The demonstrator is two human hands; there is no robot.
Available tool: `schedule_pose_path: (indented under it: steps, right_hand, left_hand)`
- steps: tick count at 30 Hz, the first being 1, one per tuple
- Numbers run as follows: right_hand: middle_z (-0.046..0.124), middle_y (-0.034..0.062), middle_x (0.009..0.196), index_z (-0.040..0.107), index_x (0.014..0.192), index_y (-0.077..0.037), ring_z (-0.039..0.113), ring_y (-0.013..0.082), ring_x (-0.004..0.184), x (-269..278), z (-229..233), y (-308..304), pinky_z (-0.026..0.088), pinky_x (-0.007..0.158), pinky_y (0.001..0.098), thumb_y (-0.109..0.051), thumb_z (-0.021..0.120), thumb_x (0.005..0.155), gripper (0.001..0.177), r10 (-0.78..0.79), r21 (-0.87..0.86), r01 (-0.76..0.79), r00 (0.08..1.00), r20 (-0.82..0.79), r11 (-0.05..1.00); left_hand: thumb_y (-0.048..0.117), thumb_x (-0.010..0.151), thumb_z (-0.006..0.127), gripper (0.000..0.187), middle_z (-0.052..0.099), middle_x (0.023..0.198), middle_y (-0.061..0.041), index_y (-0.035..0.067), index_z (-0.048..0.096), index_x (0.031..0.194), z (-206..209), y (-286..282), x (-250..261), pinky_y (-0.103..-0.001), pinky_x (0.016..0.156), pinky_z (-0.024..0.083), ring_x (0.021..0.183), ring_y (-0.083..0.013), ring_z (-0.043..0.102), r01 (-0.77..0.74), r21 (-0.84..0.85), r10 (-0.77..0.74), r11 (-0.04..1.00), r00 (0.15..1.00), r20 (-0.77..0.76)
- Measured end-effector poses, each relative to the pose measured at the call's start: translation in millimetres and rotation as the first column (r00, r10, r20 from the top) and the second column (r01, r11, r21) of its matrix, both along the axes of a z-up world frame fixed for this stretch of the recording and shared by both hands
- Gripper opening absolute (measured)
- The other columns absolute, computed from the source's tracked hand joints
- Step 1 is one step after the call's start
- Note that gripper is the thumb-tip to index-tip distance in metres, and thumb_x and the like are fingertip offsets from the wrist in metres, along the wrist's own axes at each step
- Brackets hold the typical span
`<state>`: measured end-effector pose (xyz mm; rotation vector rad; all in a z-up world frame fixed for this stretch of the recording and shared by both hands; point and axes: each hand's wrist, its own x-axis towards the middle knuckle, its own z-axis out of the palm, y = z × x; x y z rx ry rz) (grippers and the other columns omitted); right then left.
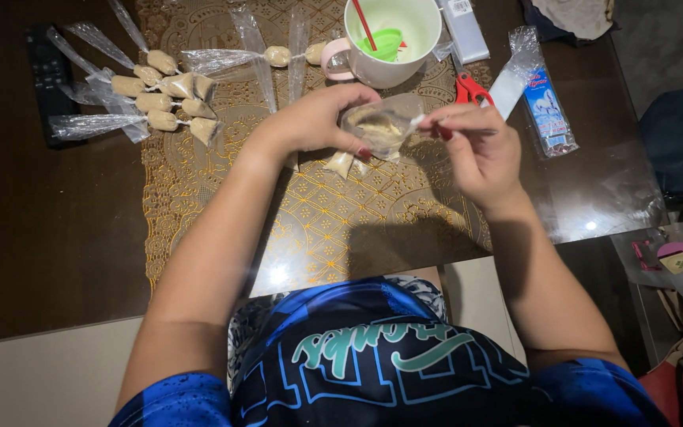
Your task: The person scoops a light-colored powder from a container into small clear plastic bags using a green funnel and a spoon. They then tie the tops of the filled bags and place them on the table. The process is repeated for multiple bags.
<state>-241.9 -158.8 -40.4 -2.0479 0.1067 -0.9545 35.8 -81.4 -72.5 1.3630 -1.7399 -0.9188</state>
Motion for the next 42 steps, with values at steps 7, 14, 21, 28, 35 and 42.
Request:
schedule_pose_path:
  steps: [7,14,21,28,35,42]
  right_hand:
    - [0.066,0.0198,0.123,0.052,0.123,0.002,0.069,0.0186,0.100,18.1,6.9,-0.9,0.058,0.091,0.0300,0.011,0.048,0.109,0.017,-0.042,-0.069,0.040,0.999,-0.030,0.997]
    - [0.072,0.0128,0.114,0.053,0.120,0.000,0.071,0.0168,0.105,40.0,10.3,-23.3,0.057,0.091,0.0278,0.004,0.050,0.114,0.008,-0.076,-0.110,0.064,0.991,-0.109,0.992]
    - [0.073,0.0104,0.115,0.053,0.125,-0.003,0.065,0.0106,0.091,41.4,6.3,-60.3,0.054,0.081,0.0244,0.000,0.054,0.116,0.009,-0.029,0.417,0.059,0.997,-0.078,0.907]
    - [0.069,0.0157,0.117,0.057,0.120,0.002,0.070,0.0166,0.103,16.8,38.0,-30.5,0.060,0.094,0.0275,0.011,0.053,0.113,0.012,-0.032,-0.094,0.020,0.991,-0.134,0.995]
    - [0.067,0.0169,0.117,0.059,0.119,0.003,0.072,0.0213,0.095,13.5,43.2,-10.4,0.060,0.083,0.0275,0.013,0.055,0.111,0.013,-0.140,-0.229,0.127,0.989,-0.042,0.965]
    - [0.067,0.0137,0.110,0.059,0.122,0.003,0.071,0.0171,0.091,31.3,32.6,-16.0,0.056,0.080,0.0270,0.005,0.056,0.114,0.010,-0.316,-0.258,0.281,0.943,-0.105,0.924]
  left_hand:
    - [0.016,0.068,0.094,0.072,0.070,0.125,-0.012,0.009,0.061,0.132,-8.8,1.8,-22.5,-0.039,0.101,0.051,0.118,-0.0296,0.066,-0.193,-0.198,0.212,0.961,0.974,0.078]
    - [0.022,0.068,0.095,0.078,0.066,0.126,-0.017,0.004,0.056,0.133,-17.5,2.5,-39.6,-0.045,0.100,0.047,0.117,-0.0384,0.061,-0.361,-0.355,0.421,0.862,0.901,0.107]
    - [0.020,0.079,0.091,0.070,0.068,0.133,-0.014,0.003,0.054,0.137,-17.8,2.3,-33.4,-0.037,0.106,0.052,0.124,-0.0270,0.067,-0.288,-0.141,0.255,0.947,0.943,-0.216]
    - [0.014,0.077,0.092,0.075,0.067,0.133,-0.015,0.005,0.051,0.140,-16.5,2.9,-20.9,-0.036,0.105,0.051,0.124,-0.0267,0.066,-0.224,-0.206,0.203,0.953,0.972,-0.117]
    - [0.010,0.070,0.093,0.081,0.068,0.127,-0.017,0.006,0.049,0.137,-8.2,9.1,-27.6,-0.039,0.101,0.051,0.122,-0.0328,0.065,-0.267,-0.240,0.267,0.933,0.963,-0.035]
    - [0.005,0.072,0.088,0.071,0.070,0.122,-0.015,0.010,0.050,0.131,0.1,11.2,-35.1,-0.043,0.095,0.053,0.117,-0.0377,0.065,-0.298,-0.255,0.323,0.920,0.944,0.062]
